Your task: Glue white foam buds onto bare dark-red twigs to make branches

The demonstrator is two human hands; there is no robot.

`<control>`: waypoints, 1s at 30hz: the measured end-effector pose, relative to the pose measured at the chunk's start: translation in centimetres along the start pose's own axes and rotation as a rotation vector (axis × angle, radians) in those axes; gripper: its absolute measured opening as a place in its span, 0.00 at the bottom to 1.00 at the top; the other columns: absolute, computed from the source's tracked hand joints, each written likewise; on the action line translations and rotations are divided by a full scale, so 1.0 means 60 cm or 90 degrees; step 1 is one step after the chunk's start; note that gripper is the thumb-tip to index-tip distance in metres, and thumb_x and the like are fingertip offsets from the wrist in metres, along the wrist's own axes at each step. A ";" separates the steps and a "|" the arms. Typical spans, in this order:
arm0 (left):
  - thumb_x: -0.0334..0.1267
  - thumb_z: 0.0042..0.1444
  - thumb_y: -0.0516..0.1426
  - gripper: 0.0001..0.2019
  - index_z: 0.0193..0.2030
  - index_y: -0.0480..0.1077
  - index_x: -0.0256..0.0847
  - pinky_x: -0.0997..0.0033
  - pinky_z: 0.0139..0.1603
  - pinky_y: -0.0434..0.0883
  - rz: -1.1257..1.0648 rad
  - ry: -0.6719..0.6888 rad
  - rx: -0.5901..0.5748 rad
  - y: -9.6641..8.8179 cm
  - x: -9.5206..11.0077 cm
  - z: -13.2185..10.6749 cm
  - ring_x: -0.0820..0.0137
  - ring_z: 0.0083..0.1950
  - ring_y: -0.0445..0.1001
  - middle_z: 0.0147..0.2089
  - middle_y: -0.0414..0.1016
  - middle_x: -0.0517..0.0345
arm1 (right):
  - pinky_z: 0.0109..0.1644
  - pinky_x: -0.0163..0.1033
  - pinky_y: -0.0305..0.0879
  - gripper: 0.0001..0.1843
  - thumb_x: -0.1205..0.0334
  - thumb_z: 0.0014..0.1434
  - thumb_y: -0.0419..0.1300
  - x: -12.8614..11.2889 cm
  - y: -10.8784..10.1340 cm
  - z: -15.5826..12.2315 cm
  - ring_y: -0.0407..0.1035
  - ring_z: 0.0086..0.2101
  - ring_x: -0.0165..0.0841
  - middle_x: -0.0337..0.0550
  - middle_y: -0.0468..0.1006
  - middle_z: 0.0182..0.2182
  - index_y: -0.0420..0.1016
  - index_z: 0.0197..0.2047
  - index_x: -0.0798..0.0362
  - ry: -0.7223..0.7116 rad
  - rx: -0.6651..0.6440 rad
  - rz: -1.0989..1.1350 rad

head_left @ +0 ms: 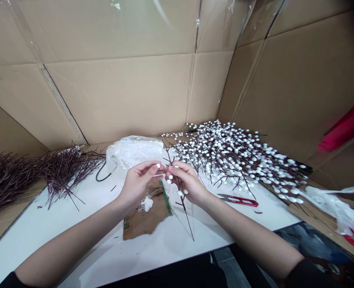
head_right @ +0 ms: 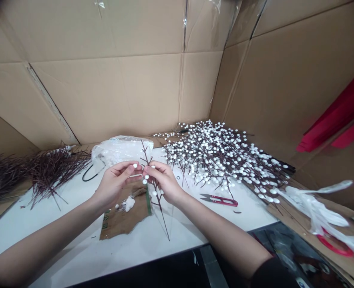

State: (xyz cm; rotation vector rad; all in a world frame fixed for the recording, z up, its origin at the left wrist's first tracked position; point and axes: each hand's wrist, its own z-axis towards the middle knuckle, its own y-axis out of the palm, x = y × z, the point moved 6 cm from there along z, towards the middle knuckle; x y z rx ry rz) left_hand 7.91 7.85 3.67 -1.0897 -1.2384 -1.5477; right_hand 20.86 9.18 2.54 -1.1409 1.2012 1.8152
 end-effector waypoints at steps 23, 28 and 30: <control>0.40 0.48 0.63 0.08 0.35 0.77 0.39 0.63 0.47 0.74 -0.021 -0.028 0.002 0.003 -0.005 -0.006 0.69 0.37 0.77 0.36 0.80 0.55 | 0.16 0.30 0.50 0.13 0.59 0.54 0.61 -0.001 0.010 -0.006 0.54 0.14 0.21 0.32 0.63 0.14 0.72 0.21 0.55 0.005 -0.076 -0.030; 0.38 0.49 0.62 0.07 0.35 0.77 0.39 0.64 0.48 0.74 -0.048 -0.022 -0.008 0.005 -0.010 -0.005 0.69 0.38 0.77 0.35 0.79 0.57 | 0.16 0.30 0.50 0.13 0.59 0.54 0.61 -0.003 0.010 -0.007 0.55 0.14 0.22 0.33 0.64 0.15 0.71 0.21 0.55 0.005 -0.069 -0.051; 0.38 0.50 0.62 0.07 0.35 0.77 0.39 0.64 0.49 0.73 -0.050 -0.020 -0.012 0.005 -0.011 -0.005 0.70 0.38 0.77 0.35 0.79 0.57 | 0.16 0.30 0.49 0.13 0.59 0.54 0.61 -0.003 0.010 -0.007 0.56 0.14 0.22 0.33 0.64 0.15 0.70 0.21 0.55 0.006 -0.062 -0.058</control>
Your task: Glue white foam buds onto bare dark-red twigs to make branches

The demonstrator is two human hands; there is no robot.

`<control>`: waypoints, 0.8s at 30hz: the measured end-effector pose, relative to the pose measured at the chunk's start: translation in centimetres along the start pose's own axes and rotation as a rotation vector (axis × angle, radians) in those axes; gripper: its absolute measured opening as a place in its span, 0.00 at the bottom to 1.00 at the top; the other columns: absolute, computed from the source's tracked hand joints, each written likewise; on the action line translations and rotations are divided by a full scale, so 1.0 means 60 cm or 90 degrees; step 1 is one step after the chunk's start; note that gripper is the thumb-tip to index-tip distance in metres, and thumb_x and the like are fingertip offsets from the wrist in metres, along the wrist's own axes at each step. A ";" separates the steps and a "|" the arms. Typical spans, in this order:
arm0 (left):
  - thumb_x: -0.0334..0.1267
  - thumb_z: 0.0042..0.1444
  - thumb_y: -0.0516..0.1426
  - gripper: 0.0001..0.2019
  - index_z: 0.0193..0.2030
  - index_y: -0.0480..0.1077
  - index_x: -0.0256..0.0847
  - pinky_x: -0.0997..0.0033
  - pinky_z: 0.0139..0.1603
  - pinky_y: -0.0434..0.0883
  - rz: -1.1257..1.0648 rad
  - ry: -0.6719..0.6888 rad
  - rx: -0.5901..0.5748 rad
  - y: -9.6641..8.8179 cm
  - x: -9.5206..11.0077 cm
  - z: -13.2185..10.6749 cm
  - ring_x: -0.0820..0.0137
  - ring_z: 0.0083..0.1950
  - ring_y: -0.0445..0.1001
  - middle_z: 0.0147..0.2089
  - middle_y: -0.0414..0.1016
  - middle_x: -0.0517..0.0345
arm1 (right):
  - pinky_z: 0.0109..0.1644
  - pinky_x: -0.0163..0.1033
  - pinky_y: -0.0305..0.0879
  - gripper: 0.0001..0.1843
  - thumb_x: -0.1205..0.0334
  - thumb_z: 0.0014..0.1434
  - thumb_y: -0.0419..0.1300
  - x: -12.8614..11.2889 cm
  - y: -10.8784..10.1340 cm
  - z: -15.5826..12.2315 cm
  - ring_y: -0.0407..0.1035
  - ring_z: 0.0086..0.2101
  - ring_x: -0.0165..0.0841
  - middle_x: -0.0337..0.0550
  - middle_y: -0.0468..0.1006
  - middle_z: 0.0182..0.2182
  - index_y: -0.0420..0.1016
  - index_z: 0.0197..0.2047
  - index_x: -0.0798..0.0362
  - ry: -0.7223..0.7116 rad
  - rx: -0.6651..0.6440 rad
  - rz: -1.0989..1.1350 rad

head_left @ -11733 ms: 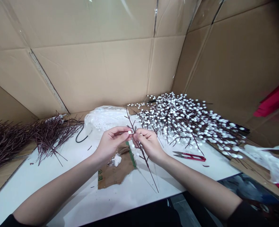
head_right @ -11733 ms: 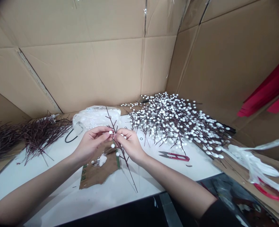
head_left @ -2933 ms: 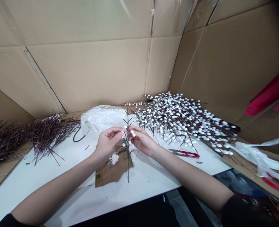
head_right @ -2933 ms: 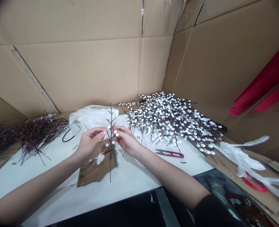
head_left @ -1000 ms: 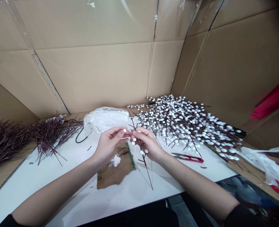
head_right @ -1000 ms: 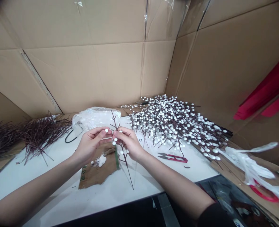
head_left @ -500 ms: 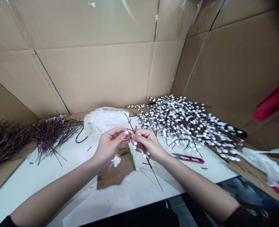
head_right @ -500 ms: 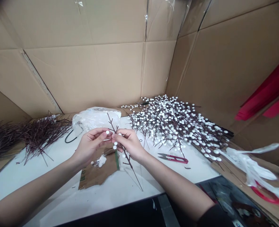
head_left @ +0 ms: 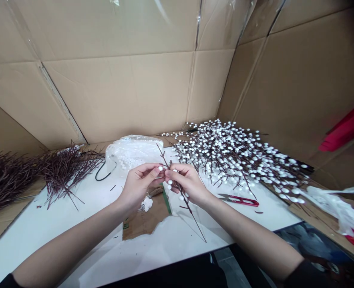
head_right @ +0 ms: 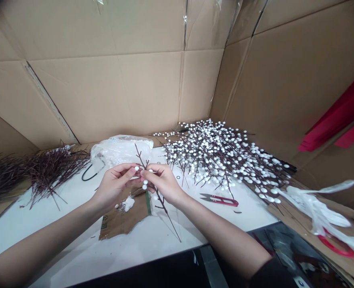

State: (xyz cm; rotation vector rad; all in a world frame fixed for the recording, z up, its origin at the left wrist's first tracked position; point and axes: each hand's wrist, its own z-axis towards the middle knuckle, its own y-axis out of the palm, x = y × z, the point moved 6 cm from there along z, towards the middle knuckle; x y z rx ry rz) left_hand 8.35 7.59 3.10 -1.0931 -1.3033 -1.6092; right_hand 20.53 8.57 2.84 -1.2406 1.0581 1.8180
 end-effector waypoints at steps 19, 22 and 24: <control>0.37 0.47 0.64 0.08 0.35 0.77 0.38 0.68 0.44 0.76 0.044 0.001 0.031 -0.008 -0.002 -0.002 0.70 0.38 0.78 0.34 0.80 0.57 | 0.16 0.29 0.51 0.14 0.60 0.54 0.60 0.000 -0.006 0.002 0.58 0.14 0.21 0.35 0.68 0.19 0.68 0.20 0.57 -0.037 0.021 -0.060; 0.37 0.47 0.64 0.08 0.35 0.77 0.38 0.68 0.44 0.77 0.055 0.007 0.028 -0.010 -0.003 0.000 0.69 0.37 0.78 0.34 0.81 0.57 | 0.16 0.29 0.50 0.15 0.60 0.54 0.60 0.001 -0.006 0.001 0.58 0.14 0.21 0.35 0.68 0.19 0.68 0.20 0.57 -0.033 0.018 -0.069; 0.37 0.47 0.64 0.07 0.34 0.78 0.38 0.68 0.44 0.77 0.063 0.010 0.024 -0.011 -0.003 0.001 0.69 0.37 0.79 0.34 0.81 0.57 | 0.16 0.29 0.50 0.15 0.60 0.54 0.60 0.001 -0.005 0.001 0.58 0.14 0.21 0.35 0.68 0.19 0.67 0.20 0.56 -0.031 0.014 -0.070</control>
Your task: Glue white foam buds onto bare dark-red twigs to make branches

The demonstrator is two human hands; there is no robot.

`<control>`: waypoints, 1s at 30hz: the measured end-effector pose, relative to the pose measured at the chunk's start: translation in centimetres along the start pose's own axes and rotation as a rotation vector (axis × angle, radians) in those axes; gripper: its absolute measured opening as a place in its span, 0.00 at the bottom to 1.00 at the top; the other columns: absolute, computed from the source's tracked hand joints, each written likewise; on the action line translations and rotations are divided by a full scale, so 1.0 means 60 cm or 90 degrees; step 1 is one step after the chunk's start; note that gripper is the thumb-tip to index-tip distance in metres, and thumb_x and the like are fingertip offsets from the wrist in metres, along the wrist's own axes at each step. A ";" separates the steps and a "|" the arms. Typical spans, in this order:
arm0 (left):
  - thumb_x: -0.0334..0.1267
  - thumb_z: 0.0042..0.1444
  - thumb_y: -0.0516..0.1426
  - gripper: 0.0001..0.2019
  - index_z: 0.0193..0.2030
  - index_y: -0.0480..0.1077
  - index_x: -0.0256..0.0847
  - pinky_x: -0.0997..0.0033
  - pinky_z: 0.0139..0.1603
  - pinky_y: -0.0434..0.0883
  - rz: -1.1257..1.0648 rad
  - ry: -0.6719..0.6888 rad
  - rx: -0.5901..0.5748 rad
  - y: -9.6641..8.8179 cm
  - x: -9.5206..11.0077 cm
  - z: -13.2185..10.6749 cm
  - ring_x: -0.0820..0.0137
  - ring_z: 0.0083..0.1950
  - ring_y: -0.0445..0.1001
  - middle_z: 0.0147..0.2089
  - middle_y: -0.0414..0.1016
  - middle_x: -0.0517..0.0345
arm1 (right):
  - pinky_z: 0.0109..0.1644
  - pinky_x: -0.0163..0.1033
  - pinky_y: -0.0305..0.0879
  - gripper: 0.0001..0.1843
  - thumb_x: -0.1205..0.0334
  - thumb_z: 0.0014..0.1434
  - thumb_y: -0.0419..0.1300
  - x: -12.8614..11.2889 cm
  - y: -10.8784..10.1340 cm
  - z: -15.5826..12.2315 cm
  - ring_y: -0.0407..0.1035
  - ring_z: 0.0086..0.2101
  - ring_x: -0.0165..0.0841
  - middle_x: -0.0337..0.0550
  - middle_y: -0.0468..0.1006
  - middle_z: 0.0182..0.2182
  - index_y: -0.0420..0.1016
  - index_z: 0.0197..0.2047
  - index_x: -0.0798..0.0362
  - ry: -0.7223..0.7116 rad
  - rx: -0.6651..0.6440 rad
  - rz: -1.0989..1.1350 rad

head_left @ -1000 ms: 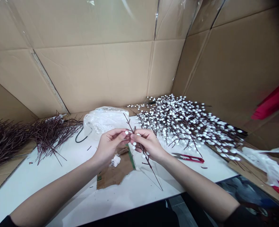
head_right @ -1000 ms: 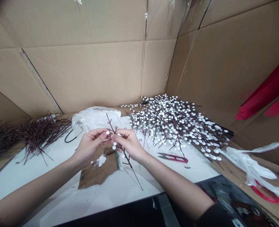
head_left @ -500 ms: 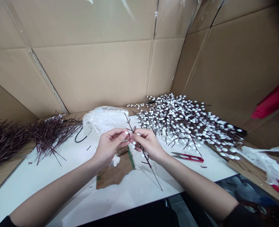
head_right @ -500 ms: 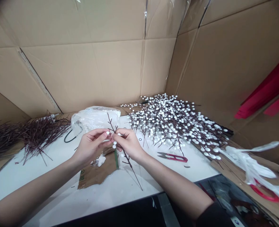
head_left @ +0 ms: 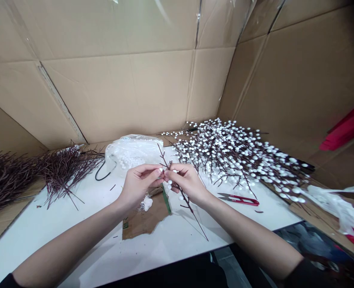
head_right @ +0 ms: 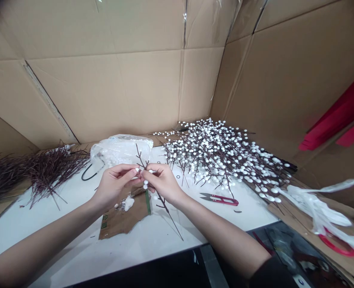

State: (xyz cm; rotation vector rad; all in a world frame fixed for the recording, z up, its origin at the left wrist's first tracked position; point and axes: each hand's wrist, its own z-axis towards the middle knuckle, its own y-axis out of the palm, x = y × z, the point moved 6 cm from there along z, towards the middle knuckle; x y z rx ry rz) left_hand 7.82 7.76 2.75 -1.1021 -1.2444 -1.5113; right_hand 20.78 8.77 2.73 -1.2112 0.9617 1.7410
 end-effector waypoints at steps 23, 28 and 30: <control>0.36 0.45 0.65 0.07 0.33 0.78 0.38 0.70 0.43 0.76 0.042 0.009 0.005 -0.002 0.007 0.002 0.70 0.35 0.79 0.33 0.81 0.57 | 0.17 0.29 0.51 0.14 0.60 0.55 0.60 0.000 0.004 0.002 0.57 0.15 0.21 0.35 0.67 0.19 0.69 0.22 0.57 0.006 -0.022 0.020; 0.37 0.47 0.64 0.07 0.33 0.77 0.38 0.70 0.43 0.76 0.031 -0.004 -0.008 0.001 0.010 0.002 0.71 0.35 0.78 0.33 0.81 0.57 | 0.16 0.29 0.51 0.12 0.61 0.54 0.60 -0.001 0.004 0.000 0.57 0.14 0.22 0.33 0.66 0.17 0.70 0.21 0.57 0.020 -0.012 0.042; 0.37 0.47 0.64 0.07 0.33 0.77 0.38 0.70 0.43 0.76 0.029 -0.003 -0.008 0.002 0.011 0.001 0.72 0.35 0.78 0.32 0.80 0.58 | 0.17 0.29 0.51 0.11 0.62 0.53 0.59 -0.001 0.003 -0.001 0.58 0.14 0.22 0.33 0.64 0.15 0.70 0.22 0.57 0.026 -0.011 0.042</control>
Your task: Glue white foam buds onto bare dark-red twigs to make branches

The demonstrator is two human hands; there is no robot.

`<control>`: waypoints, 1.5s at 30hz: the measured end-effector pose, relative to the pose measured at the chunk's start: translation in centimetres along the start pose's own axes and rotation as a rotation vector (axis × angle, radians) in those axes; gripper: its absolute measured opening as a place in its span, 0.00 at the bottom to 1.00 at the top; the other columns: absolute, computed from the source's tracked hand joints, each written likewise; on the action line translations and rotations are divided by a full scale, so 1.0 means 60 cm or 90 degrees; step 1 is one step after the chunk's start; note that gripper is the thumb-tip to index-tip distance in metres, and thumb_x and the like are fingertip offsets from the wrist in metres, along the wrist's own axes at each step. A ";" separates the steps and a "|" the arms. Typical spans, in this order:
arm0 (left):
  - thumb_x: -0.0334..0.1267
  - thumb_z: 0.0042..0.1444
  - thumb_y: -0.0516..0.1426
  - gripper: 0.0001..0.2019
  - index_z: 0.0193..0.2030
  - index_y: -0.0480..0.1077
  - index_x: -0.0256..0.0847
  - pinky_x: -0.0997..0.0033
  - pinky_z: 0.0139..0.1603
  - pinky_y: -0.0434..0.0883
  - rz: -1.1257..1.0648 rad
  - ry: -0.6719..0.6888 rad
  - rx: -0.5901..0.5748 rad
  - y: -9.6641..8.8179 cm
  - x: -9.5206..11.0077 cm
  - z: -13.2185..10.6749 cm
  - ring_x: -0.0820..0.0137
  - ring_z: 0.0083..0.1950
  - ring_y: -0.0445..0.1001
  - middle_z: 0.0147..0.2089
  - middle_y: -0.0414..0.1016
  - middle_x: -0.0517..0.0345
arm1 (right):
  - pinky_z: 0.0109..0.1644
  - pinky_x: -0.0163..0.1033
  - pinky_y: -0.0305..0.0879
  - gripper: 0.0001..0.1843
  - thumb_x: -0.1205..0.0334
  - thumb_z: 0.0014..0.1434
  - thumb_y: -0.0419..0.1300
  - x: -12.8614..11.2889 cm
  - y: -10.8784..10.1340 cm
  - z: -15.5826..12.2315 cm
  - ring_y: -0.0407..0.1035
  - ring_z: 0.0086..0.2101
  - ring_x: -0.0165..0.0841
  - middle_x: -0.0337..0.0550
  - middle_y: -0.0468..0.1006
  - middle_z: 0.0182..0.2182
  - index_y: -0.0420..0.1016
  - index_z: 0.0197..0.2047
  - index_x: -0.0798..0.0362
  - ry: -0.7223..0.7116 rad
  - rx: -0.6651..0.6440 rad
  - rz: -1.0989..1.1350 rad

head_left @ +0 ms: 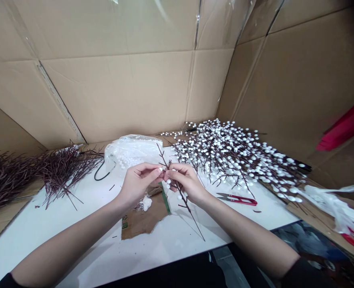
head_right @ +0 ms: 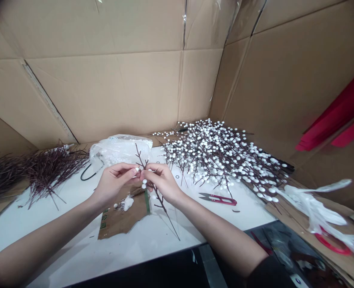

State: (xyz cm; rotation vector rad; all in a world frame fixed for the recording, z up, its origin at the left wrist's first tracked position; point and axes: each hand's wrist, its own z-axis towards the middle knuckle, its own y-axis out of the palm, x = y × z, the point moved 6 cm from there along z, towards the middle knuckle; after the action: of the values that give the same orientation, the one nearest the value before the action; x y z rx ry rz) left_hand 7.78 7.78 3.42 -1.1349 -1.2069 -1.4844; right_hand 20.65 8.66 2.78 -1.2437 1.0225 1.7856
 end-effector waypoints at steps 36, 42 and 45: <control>0.38 0.47 0.63 0.10 0.35 0.69 0.38 0.67 0.42 0.74 0.137 0.117 0.028 -0.008 0.017 0.011 0.69 0.36 0.77 0.32 0.77 0.58 | 0.26 0.34 0.62 0.10 0.55 0.49 0.63 0.004 -0.015 0.005 0.61 0.21 0.27 0.36 0.68 0.21 0.73 0.29 0.54 -0.019 0.114 0.018; 0.42 0.58 0.52 0.08 0.38 0.65 0.39 0.68 0.42 0.72 0.418 0.235 -0.046 -0.036 0.012 0.039 0.67 0.41 0.76 0.37 0.77 0.52 | 0.26 0.33 0.59 0.07 0.59 0.50 0.62 0.020 -0.028 0.010 0.63 0.22 0.26 0.40 0.74 0.27 0.74 0.30 0.55 0.046 0.140 0.072; 0.40 0.59 0.49 0.11 0.39 0.70 0.40 0.65 0.47 0.69 0.846 0.259 -0.045 -0.081 -0.007 0.073 0.64 0.46 0.73 0.42 0.77 0.51 | 0.27 0.33 0.58 0.07 0.60 0.50 0.61 0.022 -0.020 0.010 0.64 0.23 0.26 0.39 0.73 0.27 0.72 0.30 0.55 0.078 0.094 0.137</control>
State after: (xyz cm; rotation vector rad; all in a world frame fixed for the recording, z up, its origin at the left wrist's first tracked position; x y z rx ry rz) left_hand 3.62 12.80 2.62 -1.1896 0.0202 -0.6256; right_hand 21.13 9.88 1.40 -1.2001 1.3780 1.7721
